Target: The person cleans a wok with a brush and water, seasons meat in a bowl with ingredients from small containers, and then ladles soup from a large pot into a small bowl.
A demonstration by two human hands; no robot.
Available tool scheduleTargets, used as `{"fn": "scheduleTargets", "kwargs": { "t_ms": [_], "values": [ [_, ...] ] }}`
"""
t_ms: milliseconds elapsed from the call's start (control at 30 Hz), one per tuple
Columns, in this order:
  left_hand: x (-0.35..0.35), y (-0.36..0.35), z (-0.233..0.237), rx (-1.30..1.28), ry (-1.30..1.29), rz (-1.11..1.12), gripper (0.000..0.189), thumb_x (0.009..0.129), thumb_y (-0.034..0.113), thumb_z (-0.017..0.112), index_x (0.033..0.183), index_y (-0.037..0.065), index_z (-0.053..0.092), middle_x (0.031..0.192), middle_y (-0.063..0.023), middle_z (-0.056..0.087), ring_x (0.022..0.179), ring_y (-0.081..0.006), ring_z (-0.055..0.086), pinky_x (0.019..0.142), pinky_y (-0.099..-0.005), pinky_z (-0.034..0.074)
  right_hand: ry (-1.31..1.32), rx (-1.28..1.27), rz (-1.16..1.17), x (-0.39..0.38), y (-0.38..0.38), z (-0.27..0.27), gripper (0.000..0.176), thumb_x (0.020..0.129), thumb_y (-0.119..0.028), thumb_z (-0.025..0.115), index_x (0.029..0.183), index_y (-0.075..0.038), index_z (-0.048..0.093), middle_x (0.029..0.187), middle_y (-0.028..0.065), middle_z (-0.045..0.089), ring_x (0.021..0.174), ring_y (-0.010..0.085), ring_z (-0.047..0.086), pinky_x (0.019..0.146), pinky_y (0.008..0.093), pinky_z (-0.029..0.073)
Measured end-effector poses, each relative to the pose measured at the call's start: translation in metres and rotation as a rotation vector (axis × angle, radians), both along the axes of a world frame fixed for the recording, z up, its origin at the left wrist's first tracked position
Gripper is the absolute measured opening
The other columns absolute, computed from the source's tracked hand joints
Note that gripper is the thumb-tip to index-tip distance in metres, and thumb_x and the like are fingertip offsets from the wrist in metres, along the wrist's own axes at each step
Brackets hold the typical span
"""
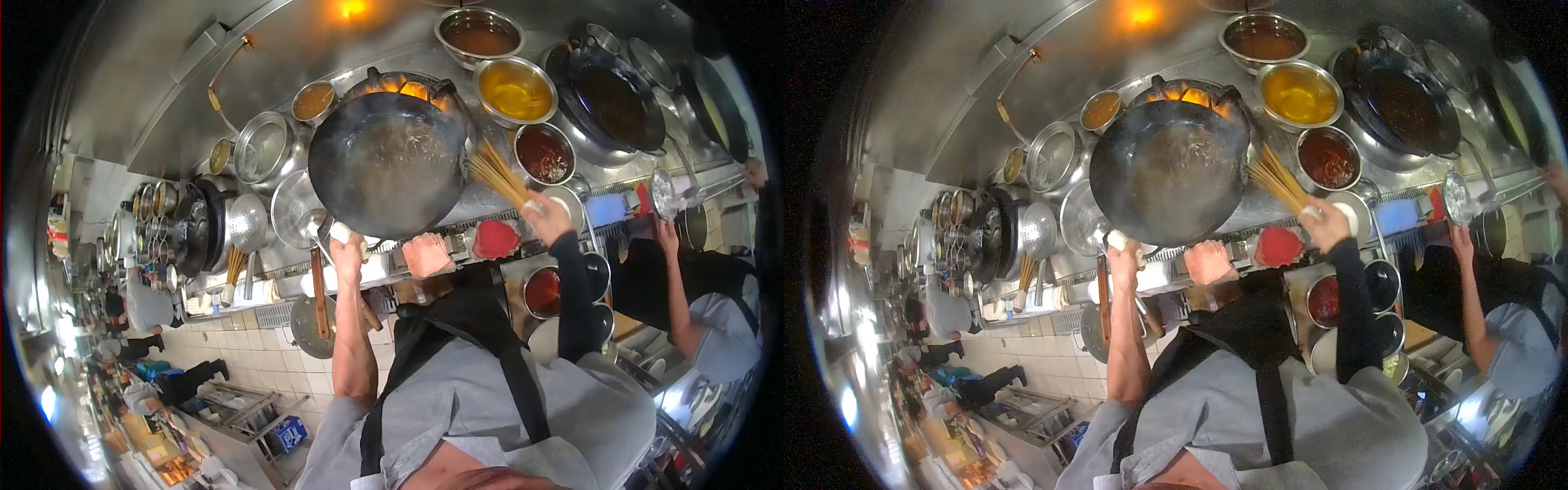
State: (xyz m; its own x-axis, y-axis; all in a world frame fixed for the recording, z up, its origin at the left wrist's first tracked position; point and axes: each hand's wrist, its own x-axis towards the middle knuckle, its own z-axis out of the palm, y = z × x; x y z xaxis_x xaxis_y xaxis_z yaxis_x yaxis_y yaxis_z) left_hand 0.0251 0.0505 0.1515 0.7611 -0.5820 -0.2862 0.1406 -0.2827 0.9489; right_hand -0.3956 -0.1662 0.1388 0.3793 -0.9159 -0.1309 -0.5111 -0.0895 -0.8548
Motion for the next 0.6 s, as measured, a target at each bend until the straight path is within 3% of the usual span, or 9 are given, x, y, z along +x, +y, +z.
{"fn": "scheduleTargets", "kwargs": {
  "t_ms": [33, 67, 100, 233, 333, 467, 567, 600],
  "values": [
    [-0.004, -0.002, 0.012, 0.017, -0.019, 0.014, 0.02, 0.087, 0.006, 0.061, 0.106, 0.0, 0.06, 0.079, -0.0072, 0.063, 0.054, -0.0155, 0.058, 0.039, -0.03, 0.044, -0.162, 0.405, -0.141, 0.0, 0.021, 0.004, 0.058, 0.096, -0.026, 0.07, 0.147, -0.002, 0.054, 0.105, 0.0201, 0.074, 0.062, 0.0258, 0.07, 0.05, 0.0363, 0.053],
    [-0.006, -0.005, 0.023, 0.034, -0.041, 0.028, 0.02, 0.087, 0.006, 0.061, 0.106, 0.0, 0.061, 0.079, -0.0071, 0.063, 0.053, -0.0155, 0.057, 0.039, -0.03, 0.043, -0.306, 0.584, -0.226, -0.004, 0.035, -0.003, 0.06, 0.099, -0.025, 0.068, 0.15, -0.001, 0.049, 0.102, 0.0171, 0.073, 0.059, 0.0198, 0.068, 0.043, 0.0295, 0.048],
    [-0.007, -0.008, 0.03, 0.049, -0.062, 0.04, 0.019, 0.087, 0.005, 0.061, 0.105, 0.0, 0.061, 0.08, -0.0071, 0.063, 0.053, -0.0154, 0.056, 0.039, -0.0301, 0.043, -0.383, 0.715, -0.283, -0.003, 0.047, -0.008, 0.068, 0.098, -0.023, 0.069, 0.156, -0.002, 0.041, 0.101, 0.0175, 0.073, 0.06, 0.0206, 0.068, 0.043, 0.0307, 0.048],
    [-0.002, -0.016, 0.034, 0.071, -0.35, -0.042, 0.025, 0.084, 0.005, 0.063, 0.107, -0.003, 0.06, 0.087, -0.0102, 0.066, 0.064, -0.0179, 0.063, 0.049, -0.0311, 0.049, -0.803, 0.983, -0.23, 0.017, 0.063, -0.019, 0.049, 0.099, -0.023, 0.066, 0.14, -0.002, 0.05, 0.097, 0.0148, 0.07, 0.068, 0.0194, 0.066, 0.048, 0.0299, 0.047],
    [-0.017, -0.029, 0.06, 0.053, -0.509, -0.046, 0.036, 0.081, 0.007, 0.066, 0.112, -0.008, 0.056, 0.087, -0.0156, 0.07, 0.076, -0.0332, 0.069, 0.081, -0.0423, 0.054, -0.972, 1.12, -0.222, 0.043, 0.047, -0.01, 0.033, 0.1, -0.023, 0.064, 0.124, -0.003, 0.054, 0.095, 0.0139, 0.068, 0.074, 0.0193, 0.064, 0.053, 0.029, 0.046],
    [-0.057, -0.044, 0.107, 0.121, -0.668, -0.042, 0.038, 0.081, 0.007, 0.067, 0.111, -0.011, 0.054, 0.089, -0.0252, 0.071, 0.083, -0.0398, 0.072, 0.08, -0.0451, 0.054, -1.008, 1.182, -0.271, 0.074, 0.019, -0.022, 0.023, 0.1, -0.021, 0.064, 0.114, -0.004, 0.056, 0.094, 0.0118, 0.063, 0.078, 0.022, 0.062, 0.056, 0.0303, 0.045],
    [-0.073, -0.048, 0.113, 0.12, -0.754, -0.034, 0.041, 0.08, 0.006, 0.069, 0.114, -0.011, 0.054, 0.091, -0.025, 0.07, 0.085, -0.041, 0.072, 0.081, -0.0462, 0.054, -1.08, 1.239, -0.375, 0.095, 0.002, -0.03, 0.019, 0.098, -0.018, 0.065, 0.109, -0.006, 0.056, 0.096, 0.0104, 0.061, 0.079, 0.023, 0.062, 0.058, 0.0297, 0.047],
    [-0.074, -0.048, 0.106, 0.089, -0.794, -0.039, 0.047, 0.08, 0.005, 0.07, 0.12, -0.011, 0.053, 0.098, -0.0265, 0.07, 0.091, -0.0423, 0.071, 0.085, -0.0467, 0.054, -1.115, 1.23, -0.411, 0.103, -0.002, -0.029, 0.019, 0.097, -0.018, 0.065, 0.109, -0.006, 0.056, 0.097, 0.0103, 0.061, 0.079, 0.0234, 0.062, 0.058, 0.0295, 0.048]
  ]
}}
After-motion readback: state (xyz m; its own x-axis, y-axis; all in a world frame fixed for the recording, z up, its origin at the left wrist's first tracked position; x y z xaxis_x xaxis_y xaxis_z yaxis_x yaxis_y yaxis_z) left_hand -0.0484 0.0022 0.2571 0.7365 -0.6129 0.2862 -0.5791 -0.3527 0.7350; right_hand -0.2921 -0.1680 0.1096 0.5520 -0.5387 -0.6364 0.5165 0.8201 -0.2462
